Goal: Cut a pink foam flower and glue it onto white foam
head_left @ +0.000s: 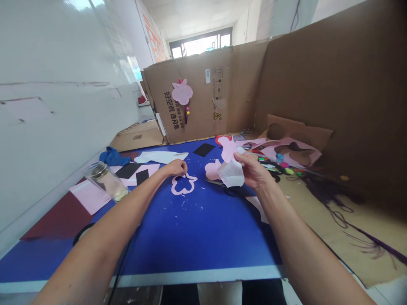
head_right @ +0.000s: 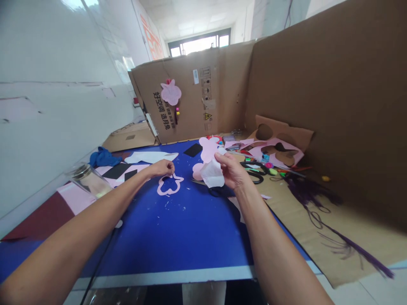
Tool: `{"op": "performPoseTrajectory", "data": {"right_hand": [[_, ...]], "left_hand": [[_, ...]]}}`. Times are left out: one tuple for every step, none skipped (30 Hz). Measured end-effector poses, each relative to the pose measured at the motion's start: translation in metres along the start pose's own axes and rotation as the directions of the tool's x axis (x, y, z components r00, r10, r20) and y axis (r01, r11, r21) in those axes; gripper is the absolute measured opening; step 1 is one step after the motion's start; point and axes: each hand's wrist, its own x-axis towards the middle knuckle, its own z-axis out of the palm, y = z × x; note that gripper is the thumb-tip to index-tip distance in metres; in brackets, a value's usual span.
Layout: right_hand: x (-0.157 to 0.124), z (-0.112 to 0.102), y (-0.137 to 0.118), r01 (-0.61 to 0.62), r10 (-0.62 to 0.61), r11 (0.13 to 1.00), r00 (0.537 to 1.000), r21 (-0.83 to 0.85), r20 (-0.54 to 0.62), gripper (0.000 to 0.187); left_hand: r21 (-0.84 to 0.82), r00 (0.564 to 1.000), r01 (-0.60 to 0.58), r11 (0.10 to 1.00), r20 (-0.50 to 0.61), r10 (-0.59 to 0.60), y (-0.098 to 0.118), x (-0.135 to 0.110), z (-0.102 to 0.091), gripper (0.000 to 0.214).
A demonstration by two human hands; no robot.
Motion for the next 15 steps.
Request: {"op": "performPoseTrajectory", "data": {"right_hand": [[0.0, 0.0, 0.0, 0.004, -0.004, 1.0, 1.0, -0.003, 0.001, 0.033], [0.0, 0.0, 0.0, 0.007, -0.007, 1.0, 1.0, -0.006, 0.003, 0.034], [0.0, 0.0, -0.001, 0.009, -0.009, 1.0, 1.0, -0.008, 0.006, 0.035], [0.0, 0.0, -0.003, 0.01, -0.01, 1.0, 1.0, -0.01, 0.008, 0.036], [0.0, -0.001, -0.004, 0.011, -0.011, 1.0, 1.0, -0.01, 0.009, 0.037], [-0.001, -0.002, -0.007, 0.013, -0.013, 1.0, 1.0, -0.01, 0.009, 0.037], [-0.001, -0.004, -0.009, 0.017, -0.017, 1.0, 1.0, -0.009, 0.008, 0.036], [-0.002, -0.005, -0.012, 0.021, -0.021, 1.0, 1.0, -0.009, 0.006, 0.036], [-0.002, -0.007, -0.014, 0.025, -0.025, 1.0, 1.0, -0.005, 0.004, 0.035], [-0.003, -0.008, -0.016, 0.027, -0.027, 1.0, 1.0, 0.003, 0.001, 0.035], [-0.003, -0.009, -0.018, 0.028, -0.028, 0.999, 1.0, 0.014, -0.005, 0.035], [-0.003, -0.011, -0.019, 0.027, -0.027, 0.999, 1.0, 0.025, -0.014, 0.035], [-0.003, -0.012, -0.02, 0.027, -0.026, 0.999, 0.999, 0.033, -0.026, 0.035], [-0.003, -0.013, -0.021, 0.026, -0.024, 0.999, 0.999, 0.035, -0.037, 0.034], [-0.003, -0.014, -0.021, 0.024, -0.022, 0.999, 0.999, 0.031, -0.046, 0.034]], "left_hand": [[-0.024, 1.0, 0.003, 1.0, -0.008, -0.003, 0.002, -0.001, -0.003, 0.013], [-0.051, 1.0, 0.007, 0.999, -0.017, -0.008, 0.004, -0.001, -0.007, 0.013], [-0.081, 0.999, 0.015, 0.997, -0.029, -0.018, 0.007, 0.0, -0.012, 0.012], [-0.115, 0.999, 0.026, 0.993, -0.043, -0.031, 0.01, 0.001, -0.017, 0.011], [-0.153, 0.997, 0.039, 0.987, -0.056, -0.048, 0.013, 0.004, -0.022, 0.01], [-0.194, 0.995, 0.051, 0.98, -0.07, -0.066, 0.017, 0.008, -0.027, 0.01], [-0.237, 0.993, 0.059, 0.97, -0.084, -0.081, 0.02, 0.013, -0.031, 0.011], [-0.276, 0.991, 0.064, 0.959, -0.093, -0.093, 0.024, 0.019, -0.035, 0.013], [-0.313, 0.99, 0.065, 0.948, -0.102, -0.101, 0.027, 0.026, -0.038, 0.015], [-0.346, 0.988, 0.064, 0.936, -0.111, -0.109, 0.031, 0.034, -0.04, 0.017], [-0.376, 0.986, 0.063, 0.924, -0.118, -0.116, 0.034, 0.043, -0.042, 0.017], [-0.405, 0.985, 0.062, 0.912, -0.124, -0.122, 0.036, 0.053, -0.044, 0.017], [-0.431, 0.984, 0.059, 0.9, -0.128, -0.126, 0.039, 0.063, -0.045, 0.017], [-0.457, 0.983, 0.056, 0.888, -0.131, -0.129, 0.041, 0.073, -0.045, 0.018], [-0.48, 0.983, 0.052, 0.876, -0.132, -0.131, 0.044, 0.083, -0.046, 0.019]]}}
